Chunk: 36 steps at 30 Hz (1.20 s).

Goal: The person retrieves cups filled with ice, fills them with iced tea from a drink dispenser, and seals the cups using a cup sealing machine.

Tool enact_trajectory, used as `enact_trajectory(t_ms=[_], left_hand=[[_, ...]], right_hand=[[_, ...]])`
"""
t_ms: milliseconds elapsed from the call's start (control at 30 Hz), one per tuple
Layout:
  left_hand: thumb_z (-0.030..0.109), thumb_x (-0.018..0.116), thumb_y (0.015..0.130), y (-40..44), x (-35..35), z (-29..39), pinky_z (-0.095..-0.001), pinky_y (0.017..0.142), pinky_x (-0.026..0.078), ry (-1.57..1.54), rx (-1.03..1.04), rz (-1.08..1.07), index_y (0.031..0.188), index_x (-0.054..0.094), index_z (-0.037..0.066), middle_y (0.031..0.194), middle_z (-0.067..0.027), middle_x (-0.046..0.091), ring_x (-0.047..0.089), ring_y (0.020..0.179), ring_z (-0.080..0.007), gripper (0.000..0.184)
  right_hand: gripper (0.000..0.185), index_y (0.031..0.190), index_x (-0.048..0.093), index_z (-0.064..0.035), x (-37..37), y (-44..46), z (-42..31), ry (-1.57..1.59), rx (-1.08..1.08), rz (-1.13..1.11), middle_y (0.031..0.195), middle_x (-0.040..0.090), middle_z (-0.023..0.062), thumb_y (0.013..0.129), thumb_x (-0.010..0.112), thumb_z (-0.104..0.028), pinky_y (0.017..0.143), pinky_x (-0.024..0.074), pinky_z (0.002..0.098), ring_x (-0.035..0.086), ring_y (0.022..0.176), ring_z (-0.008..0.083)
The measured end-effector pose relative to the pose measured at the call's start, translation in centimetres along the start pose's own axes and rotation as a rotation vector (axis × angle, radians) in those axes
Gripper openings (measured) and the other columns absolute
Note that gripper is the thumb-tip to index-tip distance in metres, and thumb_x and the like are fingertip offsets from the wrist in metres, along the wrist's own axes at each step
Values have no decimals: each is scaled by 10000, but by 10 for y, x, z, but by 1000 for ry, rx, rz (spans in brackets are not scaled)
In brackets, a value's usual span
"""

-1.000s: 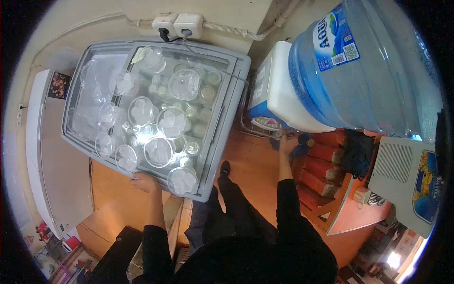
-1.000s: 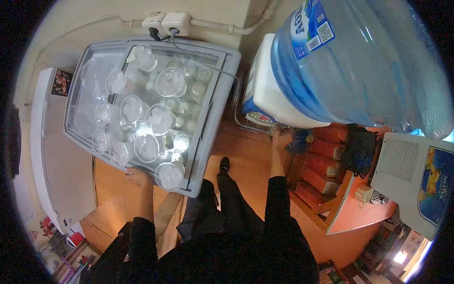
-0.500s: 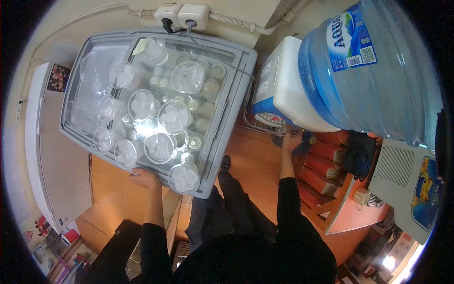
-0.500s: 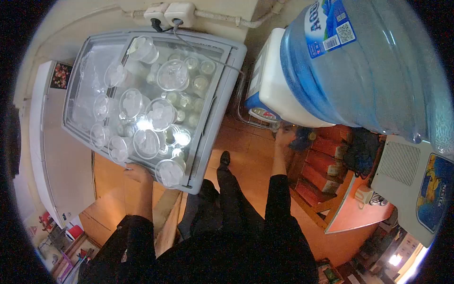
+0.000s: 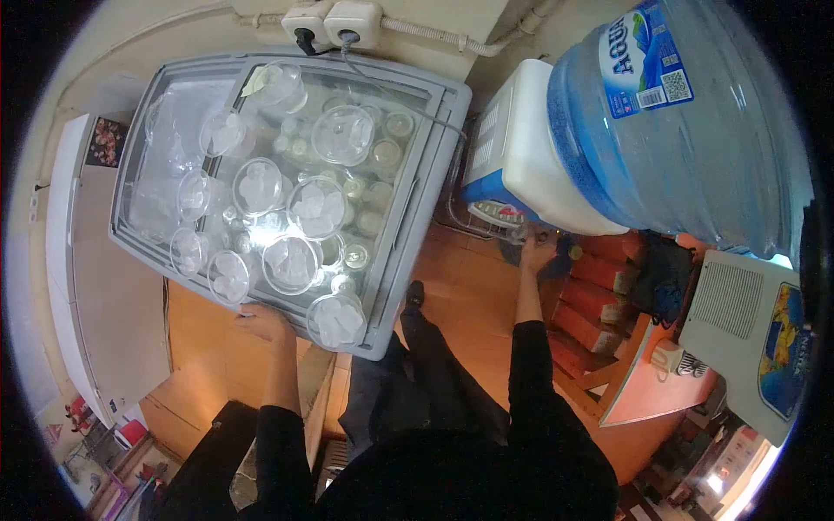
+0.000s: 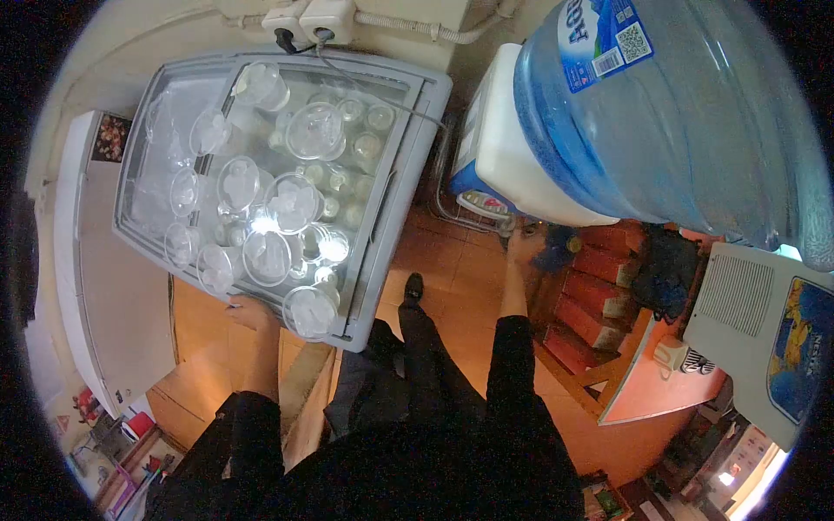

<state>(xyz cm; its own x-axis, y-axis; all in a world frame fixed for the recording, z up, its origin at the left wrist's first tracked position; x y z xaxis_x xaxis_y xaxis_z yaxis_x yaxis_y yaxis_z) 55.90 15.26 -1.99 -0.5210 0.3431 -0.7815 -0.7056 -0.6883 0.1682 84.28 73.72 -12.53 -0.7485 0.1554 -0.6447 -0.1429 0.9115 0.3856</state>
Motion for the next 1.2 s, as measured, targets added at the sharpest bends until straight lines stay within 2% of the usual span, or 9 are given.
enact_trajectory(t_ms=[100,167,267,367,567,667,1000,1067,1200], left_hand=[[315,367,955,3,4,-5,-498,741,426,-6,-16,15,968,480,-96,922,-302,512,531,846,-441,426],[311,372,953,7,7,-15,-499,742,426,21,-18,35,964,483,-96,916,-300,513,531,849,-438,422],[304,375,950,7,8,-17,-499,754,427,46,6,35,966,488,-99,942,-309,520,535,862,-438,419],[298,367,949,2,4,-9,-500,769,427,137,89,95,983,493,-104,971,-323,528,538,875,-446,423],[303,349,956,1,2,-2,-500,782,427,82,8,27,1009,494,-106,980,-334,534,532,883,-463,437],[326,335,964,-2,0,2,-503,783,424,60,-18,-12,1014,486,-108,994,-333,520,527,887,-460,461],[359,315,966,-4,-1,9,-509,793,413,34,-72,-35,1034,451,-108,999,-328,494,498,929,-465,492],[364,318,963,-1,1,3,-511,793,417,50,-64,-56,1043,449,-103,1006,-331,493,500,924,-467,492],[369,319,961,2,3,-3,-523,784,421,40,-47,10,1051,447,-92,1025,-336,491,504,922,-476,487]], right_hand=[[502,1095,575,58,-4,2,-12,47,158,-85,849,650,184,707,754,-206,642,480,400,633,726,325],[228,831,593,33,-8,2,-20,92,65,-9,657,620,101,750,694,-154,575,463,326,593,597,198],[243,829,587,19,-16,3,-42,72,189,-59,662,619,94,747,707,-175,565,464,326,585,589,189],[256,816,578,3,-12,2,-30,30,26,38,661,615,87,742,724,-193,564,461,328,580,582,182],[277,796,570,5,-14,2,-41,44,98,19,663,599,99,733,741,-203,577,451,348,559,590,214],[432,970,604,50,1,1,-10,84,261,-102,782,652,158,699,760,-248,623,475,398,624,691,283],[446,1014,602,47,-7,2,-18,49,196,-2,741,647,148,701,765,-225,605,470,384,615,637,251],[483,1062,591,47,-10,0,-30,37,318,-119,769,648,155,704,767,-226,610,474,377,613,642,264],[504,1081,577,42,-7,-2,-27,96,246,-140,798,649,154,707,776,-231,612,477,368,613,664,254]])
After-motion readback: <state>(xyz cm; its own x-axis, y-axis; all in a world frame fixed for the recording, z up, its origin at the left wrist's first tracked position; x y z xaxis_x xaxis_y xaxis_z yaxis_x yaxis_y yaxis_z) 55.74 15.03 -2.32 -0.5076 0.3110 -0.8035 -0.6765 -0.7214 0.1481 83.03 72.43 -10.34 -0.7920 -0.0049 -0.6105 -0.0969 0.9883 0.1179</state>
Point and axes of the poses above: each hand's wrist, its own y-axis towards the middle knuckle, its own x-axis out of the palm, z = x × y, the point moved 6 cm from there along y, towards the middle knuckle
